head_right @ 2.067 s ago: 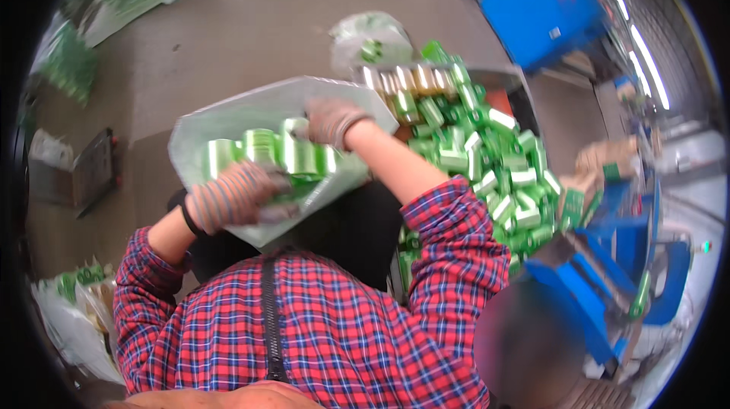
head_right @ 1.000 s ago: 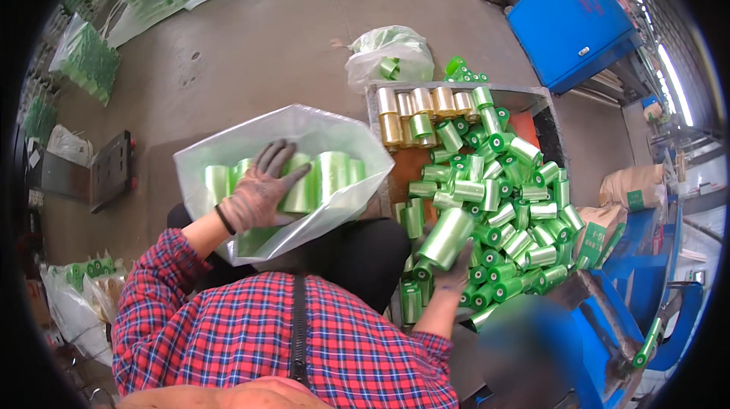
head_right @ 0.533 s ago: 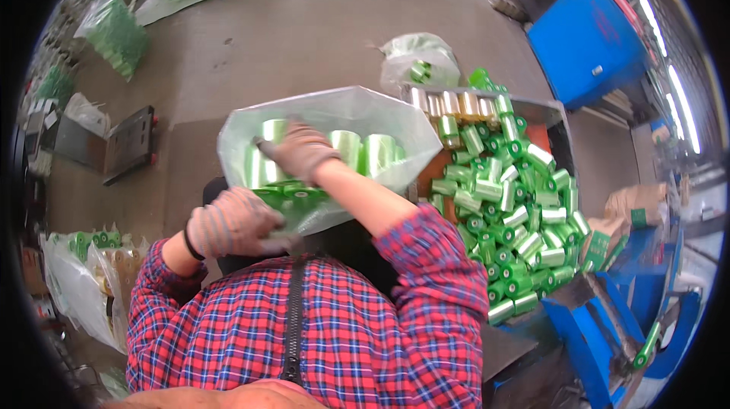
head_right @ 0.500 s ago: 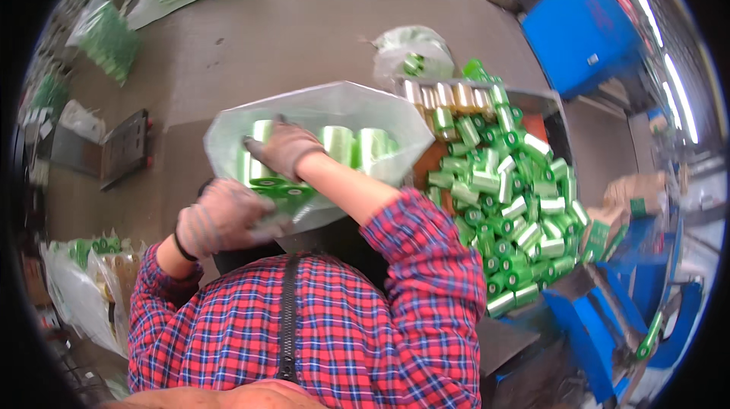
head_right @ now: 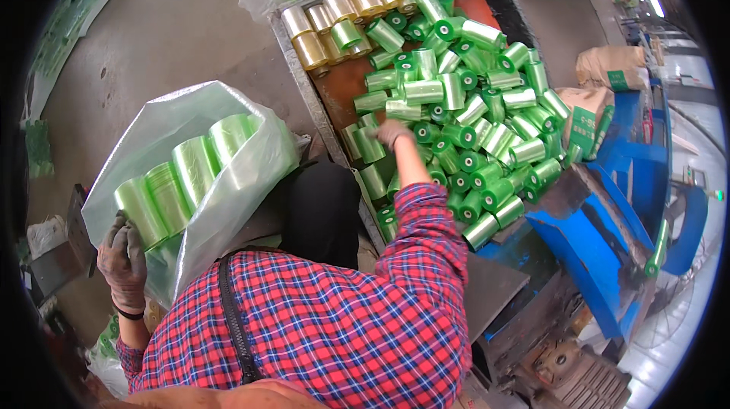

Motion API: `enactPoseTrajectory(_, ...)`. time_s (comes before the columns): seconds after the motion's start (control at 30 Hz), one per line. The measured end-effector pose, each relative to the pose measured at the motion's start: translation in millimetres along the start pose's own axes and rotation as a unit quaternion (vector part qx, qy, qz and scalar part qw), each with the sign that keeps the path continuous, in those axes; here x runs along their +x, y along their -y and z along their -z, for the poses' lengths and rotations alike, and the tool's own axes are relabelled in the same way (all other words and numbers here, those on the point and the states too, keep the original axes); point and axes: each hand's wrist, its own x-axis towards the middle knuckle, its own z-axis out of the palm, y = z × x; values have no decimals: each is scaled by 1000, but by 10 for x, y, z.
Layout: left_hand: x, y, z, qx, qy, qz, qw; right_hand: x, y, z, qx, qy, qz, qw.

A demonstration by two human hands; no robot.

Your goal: Packing green industrial plastic film rolls into a transparent plastic bag.

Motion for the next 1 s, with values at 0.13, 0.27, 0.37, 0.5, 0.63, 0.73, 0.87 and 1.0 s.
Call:
enactPoseTrajectory(0.13, -11, -85, -12, 50, -26, 19, 998, -77, 294, -917, 118, -188, -195, 955)
enactPoseTrajectory(0.27, 18, -76, -18, 26, -23, -2, 999, 83, 181, -995, 624, -19, -78, 777)
enactPoseTrajectory(0.37, 16, -125, -19, 34, -50, -20, 998, -480, 383, -999, 836, -12, 80, 543)
enactPoseTrajectory(0.5, 27, -158, 74, 32, -2, -5, 999, -1623, 413, -91, 843, 74, 346, 405)
enactPoseTrajectory(0.63, 7, -403, 62, -84, 100, -248, 960, -2491, 1151, 712, 756, 174, 494, 392)
enactPoseTrajectory(0.73, -60, -670, -37, -147, 196, -325, 913, -3110, 2070, 804, 647, 144, 450, 599)
enactPoseTrajectory(0.87, -44, -635, 186, -126, 142, -313, 931, -2900, 2913, 683, 20, -284, 339, 897)
enactPoseTrajectory(1.0, -376, -176, 382, 31, -87, 31, 995, -2866, 2904, 682, -226, -262, 217, 913)
